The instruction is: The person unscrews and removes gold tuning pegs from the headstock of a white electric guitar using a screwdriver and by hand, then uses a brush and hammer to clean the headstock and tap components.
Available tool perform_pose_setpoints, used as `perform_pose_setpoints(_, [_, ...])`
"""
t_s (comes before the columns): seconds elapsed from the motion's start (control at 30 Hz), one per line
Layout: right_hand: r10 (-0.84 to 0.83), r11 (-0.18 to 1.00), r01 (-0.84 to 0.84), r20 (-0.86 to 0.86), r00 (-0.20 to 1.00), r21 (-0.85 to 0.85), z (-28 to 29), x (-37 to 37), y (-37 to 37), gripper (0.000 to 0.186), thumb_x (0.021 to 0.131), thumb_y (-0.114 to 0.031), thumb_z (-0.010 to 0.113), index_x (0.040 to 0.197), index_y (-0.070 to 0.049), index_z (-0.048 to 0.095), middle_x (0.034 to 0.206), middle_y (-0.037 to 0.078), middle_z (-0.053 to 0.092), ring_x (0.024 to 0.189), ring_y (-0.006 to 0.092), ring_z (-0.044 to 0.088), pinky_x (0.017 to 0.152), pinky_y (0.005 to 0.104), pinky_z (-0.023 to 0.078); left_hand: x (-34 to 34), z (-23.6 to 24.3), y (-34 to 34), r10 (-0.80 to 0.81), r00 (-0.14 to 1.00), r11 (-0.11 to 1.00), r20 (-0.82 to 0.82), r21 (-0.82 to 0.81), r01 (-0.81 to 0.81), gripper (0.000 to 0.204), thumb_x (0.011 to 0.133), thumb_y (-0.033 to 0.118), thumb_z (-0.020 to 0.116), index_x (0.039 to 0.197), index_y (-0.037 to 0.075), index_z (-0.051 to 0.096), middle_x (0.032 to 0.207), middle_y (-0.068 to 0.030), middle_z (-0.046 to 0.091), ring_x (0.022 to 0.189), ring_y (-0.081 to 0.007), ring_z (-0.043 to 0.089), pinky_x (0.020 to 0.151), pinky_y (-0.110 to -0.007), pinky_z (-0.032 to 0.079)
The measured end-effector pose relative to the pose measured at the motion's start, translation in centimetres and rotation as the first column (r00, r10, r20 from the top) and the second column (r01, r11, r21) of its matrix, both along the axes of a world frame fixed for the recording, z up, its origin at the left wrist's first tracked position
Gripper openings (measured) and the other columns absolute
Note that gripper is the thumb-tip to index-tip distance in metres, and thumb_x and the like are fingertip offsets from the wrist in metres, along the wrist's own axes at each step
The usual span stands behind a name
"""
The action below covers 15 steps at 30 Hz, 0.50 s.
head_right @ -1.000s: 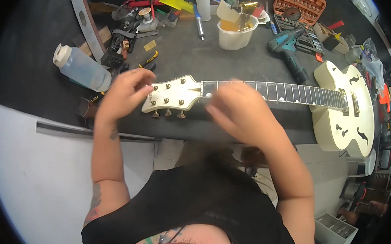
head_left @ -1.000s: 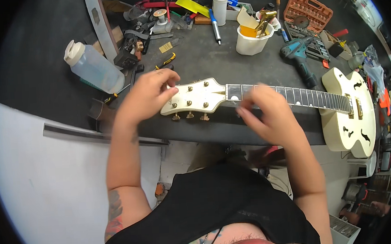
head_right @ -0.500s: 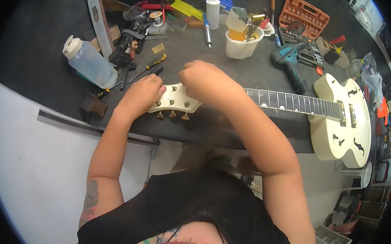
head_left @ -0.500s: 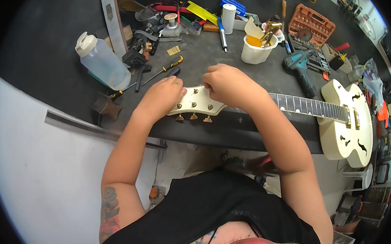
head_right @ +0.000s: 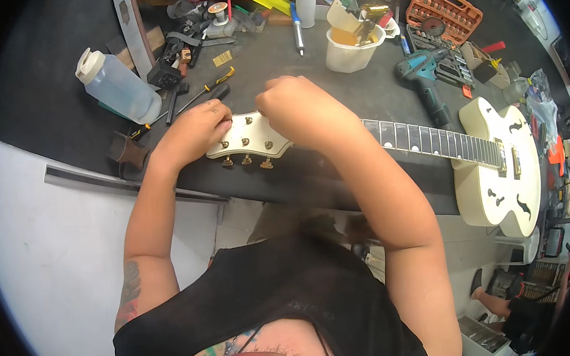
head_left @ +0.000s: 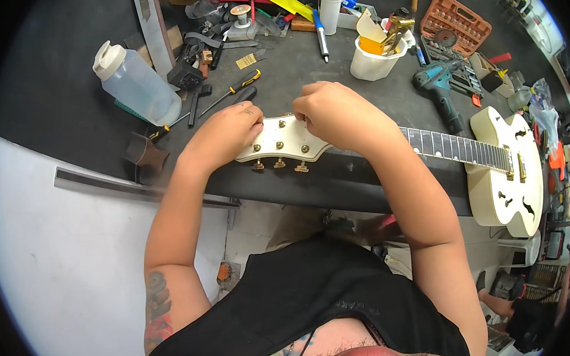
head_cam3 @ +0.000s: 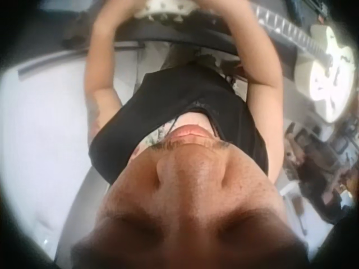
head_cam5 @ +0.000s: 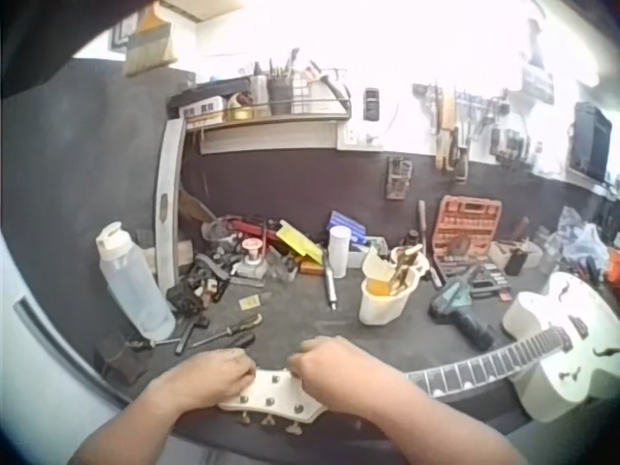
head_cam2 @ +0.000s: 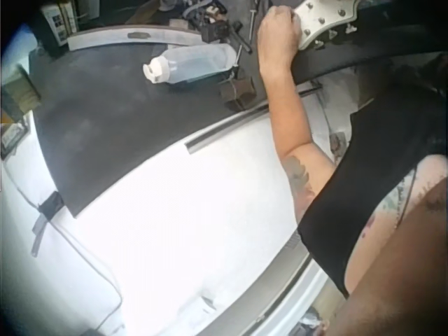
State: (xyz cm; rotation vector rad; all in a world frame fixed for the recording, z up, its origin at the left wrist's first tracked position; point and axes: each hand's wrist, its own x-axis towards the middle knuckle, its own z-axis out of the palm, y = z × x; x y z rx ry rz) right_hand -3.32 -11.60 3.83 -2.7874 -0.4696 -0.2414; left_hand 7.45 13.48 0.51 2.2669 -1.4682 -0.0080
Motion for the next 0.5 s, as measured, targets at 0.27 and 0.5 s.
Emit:
perform_pose_setpoints(0.27, [-0.068,0.985,0.055,0.071,0.995,0.162,1.0,-0.5,0.3,0.012,0.087,-0.01,0.076,0.095,0.0,0.073,0.104,0.018,0.073,0.103,0.039,0.071,0.092,0.0479,0.057,-0.1,0.2,-0.4,-0.016,0.964,0.993,0.265,0.117,-0.015,0.018,0.099,0.018,0.067,0.103,0.001,0.064,0.104,-0.0162,0.069,0.099,-0.0379,0.07,0.089,-0.048,0.057])
perform_pose_setpoints(0.5, [0.014,0.997,-0.019,-0.06,0.998,-0.074,1.3,0.3,0.4,0.008,0.088,-0.006,0.073,0.094,-0.001,0.075,0.101,0.013,0.072,0.097,0.0349,0.072,0.088,0.0446,0.058,1.0,1.2,0.2,-0.105,0.994,0.994,-0.004,0.014,0.105,0.018,0.096,0.018,0.071,0.104,0.002,0.066,0.1,-0.0133,0.069,0.095,-0.0367,0.069,0.086,-0.047,0.056])
